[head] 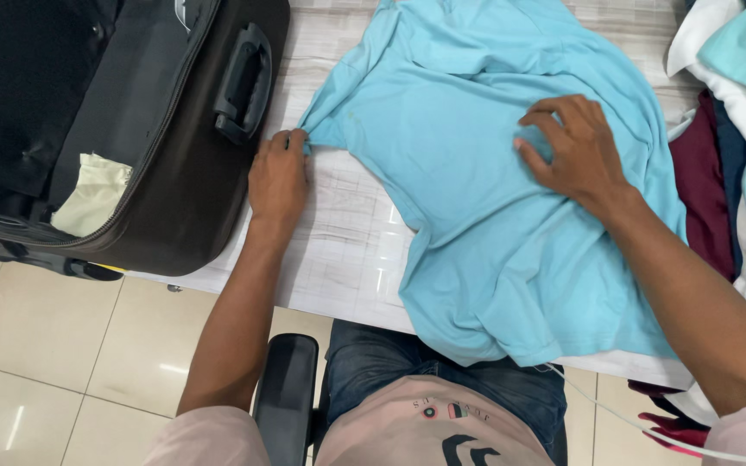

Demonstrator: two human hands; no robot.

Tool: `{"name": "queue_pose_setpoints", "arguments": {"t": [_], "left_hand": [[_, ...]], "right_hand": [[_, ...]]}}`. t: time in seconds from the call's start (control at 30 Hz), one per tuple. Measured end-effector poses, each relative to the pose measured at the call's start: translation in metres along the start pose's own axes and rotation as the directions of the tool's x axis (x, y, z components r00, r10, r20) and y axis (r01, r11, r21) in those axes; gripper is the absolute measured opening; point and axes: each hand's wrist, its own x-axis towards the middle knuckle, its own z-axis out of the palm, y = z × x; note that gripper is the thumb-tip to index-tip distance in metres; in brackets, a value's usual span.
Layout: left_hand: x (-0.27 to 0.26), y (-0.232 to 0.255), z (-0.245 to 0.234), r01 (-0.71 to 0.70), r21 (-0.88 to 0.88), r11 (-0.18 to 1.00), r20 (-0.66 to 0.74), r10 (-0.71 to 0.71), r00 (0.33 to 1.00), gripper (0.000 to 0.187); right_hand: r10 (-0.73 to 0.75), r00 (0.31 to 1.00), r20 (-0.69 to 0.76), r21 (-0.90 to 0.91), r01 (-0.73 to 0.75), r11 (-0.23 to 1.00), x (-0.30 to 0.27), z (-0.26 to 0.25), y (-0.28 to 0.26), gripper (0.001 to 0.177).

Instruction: The person folds a light green t-shirt, a light blue t-shirt, and a turquoise graphic t-shirt on a table. Each shirt is folded neatly and placed into an open suitcase. The person handles the shirts one at a time, smoothing and aligning them before folding.

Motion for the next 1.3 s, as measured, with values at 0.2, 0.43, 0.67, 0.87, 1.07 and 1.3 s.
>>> {"name": "queue_pose_setpoints", "arguments": {"t": [0.2, 0.43, 0.67, 0.87, 1.07, 1.3], "left_hand": [[0.003, 0.002, -0.005, -0.131, 0.053, 0.99, -0.212, 0.14, 0.967, 0.046], [0.005, 0.005, -0.025, -0.253, 0.089, 0.963, -0.362, 0.268, 0.893, 0.047], [0.008, 0.002, -0.041, -0.277, 0.098, 0.956, -0.318, 0.294, 0.901, 0.031], [0.004, -0.004, -0.041, -0.402, 0.071, 0.913, -0.285, 0.405, 0.869, 0.024], [-0.013, 0.01, -0.037, 0.06, -0.02, 0.998, -0.067, -0.061, 0.996, 0.014], [-0.028, 0.011, -0.044, 0.391, 0.162, 0.906, 0.286, -0.422, 0.86, 0.072]], "right_hand": [[-0.024, 0.964, 0.265, 0.416, -0.092, 0.905, -0.004, -0.026, -0.093, 0.019], [-0.199, 0.597, 0.777, 0.333, -0.121, 0.935, -0.024, -0.052, -0.165, 0.057], [-0.079, 0.687, 0.722, 0.139, -0.033, 0.99, -0.048, -0.036, -0.209, 0.035], [-0.24, 0.706, 0.667, 0.395, -0.061, 0.917, -0.051, -0.041, -0.206, 0.027], [-0.293, 0.872, 0.392, 0.553, 0.031, 0.833, -0.051, -0.054, -0.206, 0.023], [-0.316, 0.786, 0.531, 0.624, -0.11, 0.774, -0.048, -0.065, -0.196, 0.024]]}}
